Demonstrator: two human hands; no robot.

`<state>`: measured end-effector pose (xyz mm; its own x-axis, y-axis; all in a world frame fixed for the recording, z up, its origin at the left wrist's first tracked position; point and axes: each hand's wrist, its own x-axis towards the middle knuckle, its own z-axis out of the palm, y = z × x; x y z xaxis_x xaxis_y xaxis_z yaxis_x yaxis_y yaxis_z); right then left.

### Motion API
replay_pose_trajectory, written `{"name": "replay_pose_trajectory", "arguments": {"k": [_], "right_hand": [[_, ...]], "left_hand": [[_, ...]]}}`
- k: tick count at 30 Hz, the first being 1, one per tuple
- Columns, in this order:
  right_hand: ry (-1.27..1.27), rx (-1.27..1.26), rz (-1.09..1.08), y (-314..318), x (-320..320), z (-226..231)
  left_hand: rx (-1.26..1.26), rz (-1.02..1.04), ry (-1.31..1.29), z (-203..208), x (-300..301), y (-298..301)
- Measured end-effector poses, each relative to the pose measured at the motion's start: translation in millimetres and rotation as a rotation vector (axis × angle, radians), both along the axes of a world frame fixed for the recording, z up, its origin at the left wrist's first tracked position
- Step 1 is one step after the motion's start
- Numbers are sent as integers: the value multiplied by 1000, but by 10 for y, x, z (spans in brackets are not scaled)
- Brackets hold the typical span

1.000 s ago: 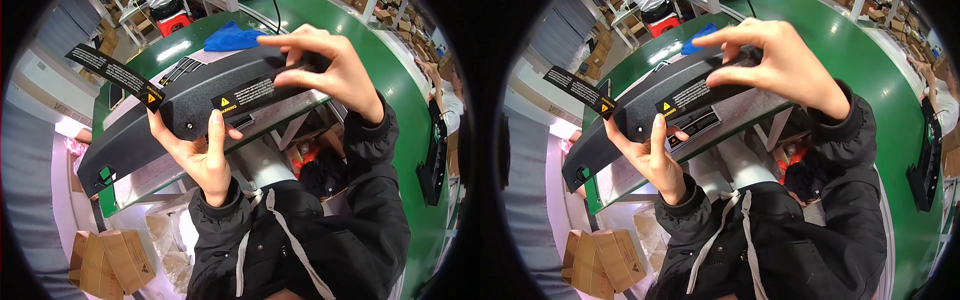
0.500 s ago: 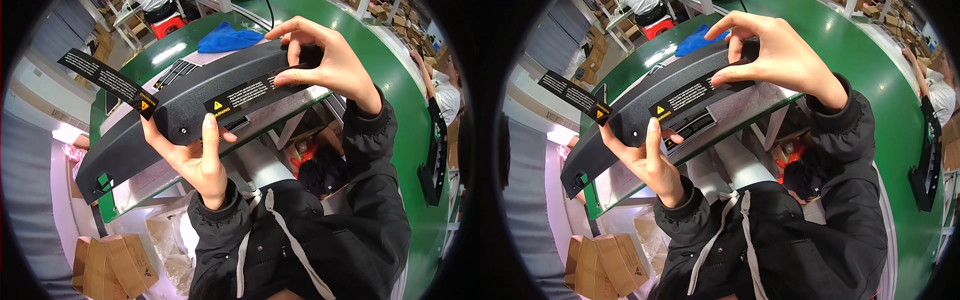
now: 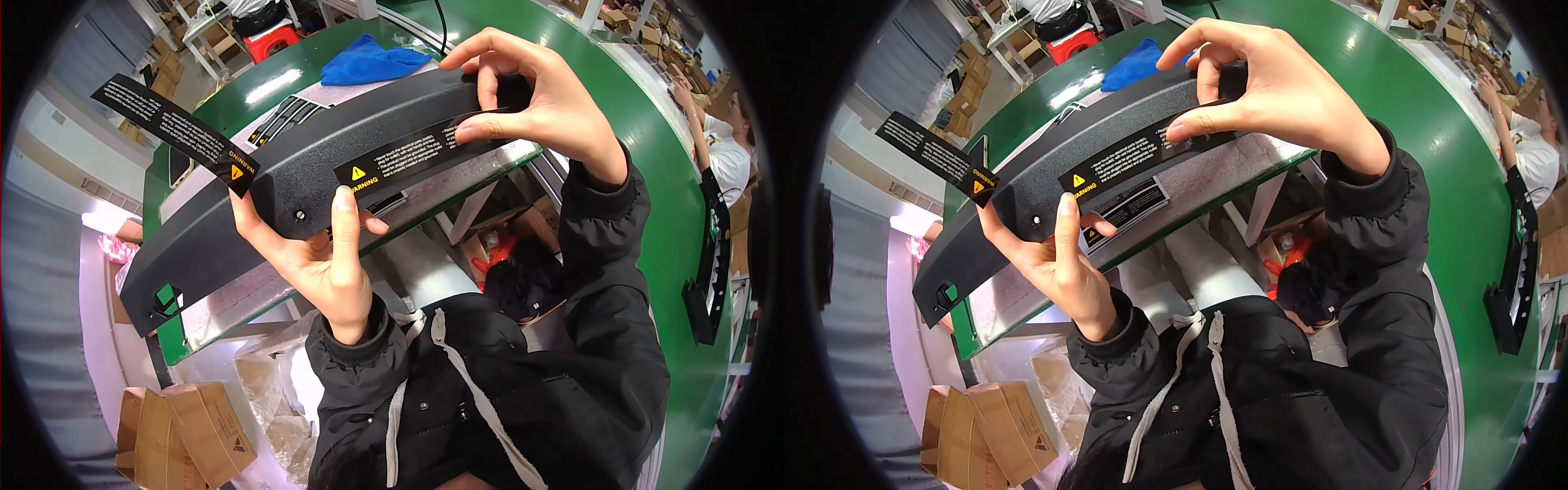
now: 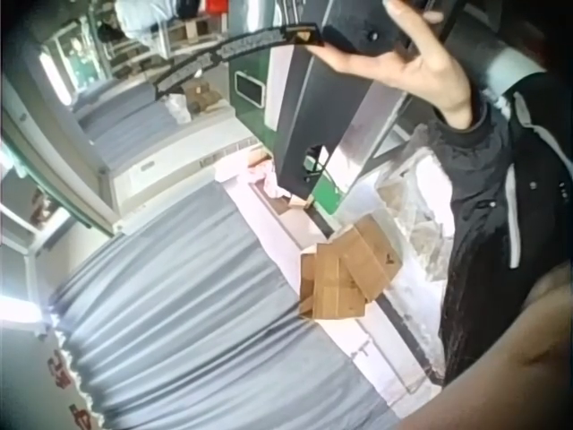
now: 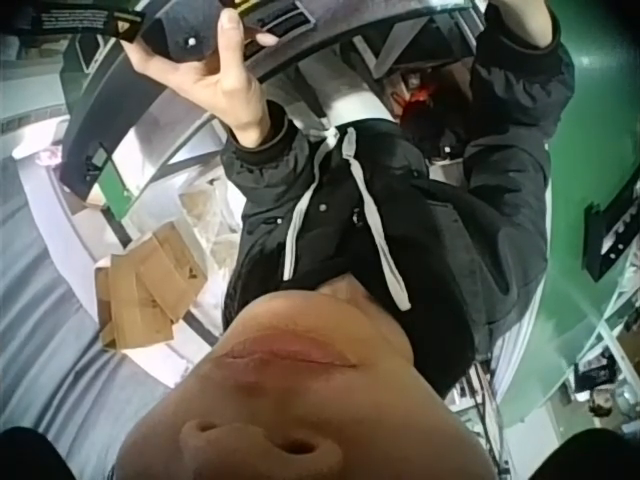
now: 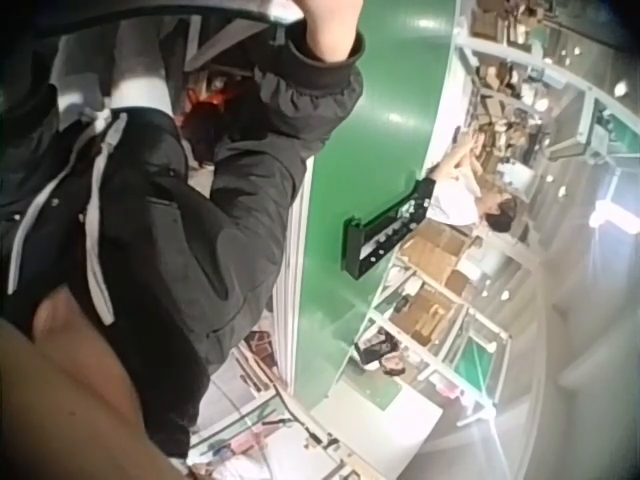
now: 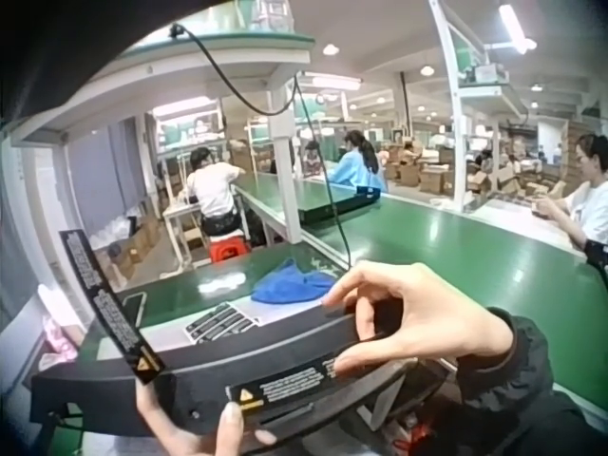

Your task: Applying warning labels to black plastic electronic components on an assembly line.

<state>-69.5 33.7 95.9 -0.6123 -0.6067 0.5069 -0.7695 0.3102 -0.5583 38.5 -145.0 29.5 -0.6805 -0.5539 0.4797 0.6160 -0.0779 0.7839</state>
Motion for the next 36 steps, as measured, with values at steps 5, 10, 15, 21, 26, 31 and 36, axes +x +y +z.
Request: {"name": "replay_pose_trajectory", "arguments": {"k": [5, 10, 15, 21, 26, 31, 36], "right_hand": [[-78, -13, 20, 20, 30, 1], [-29, 24, -16, -28, -67, -1], [-22, 34, -11, -26, -78, 11], [-39, 38, -18, -22, -56, 3], [5, 20, -19, -15, -48, -29], [48, 12, -9, -42, -116, -33], [81, -4, -47, -34, -97, -24]], "left_hand": [[10, 0, 8, -11, 25, 6], [-15, -3, -7, 3, -60, -28], [-19, 17, -4, 10, -71, -22], [2, -5, -1, -4, -54, -24], [8, -15, 2, -10, -16, -12], [18, -17, -13, -3, -65, -30], [22, -7, -8, 0, -96, -30]]}}
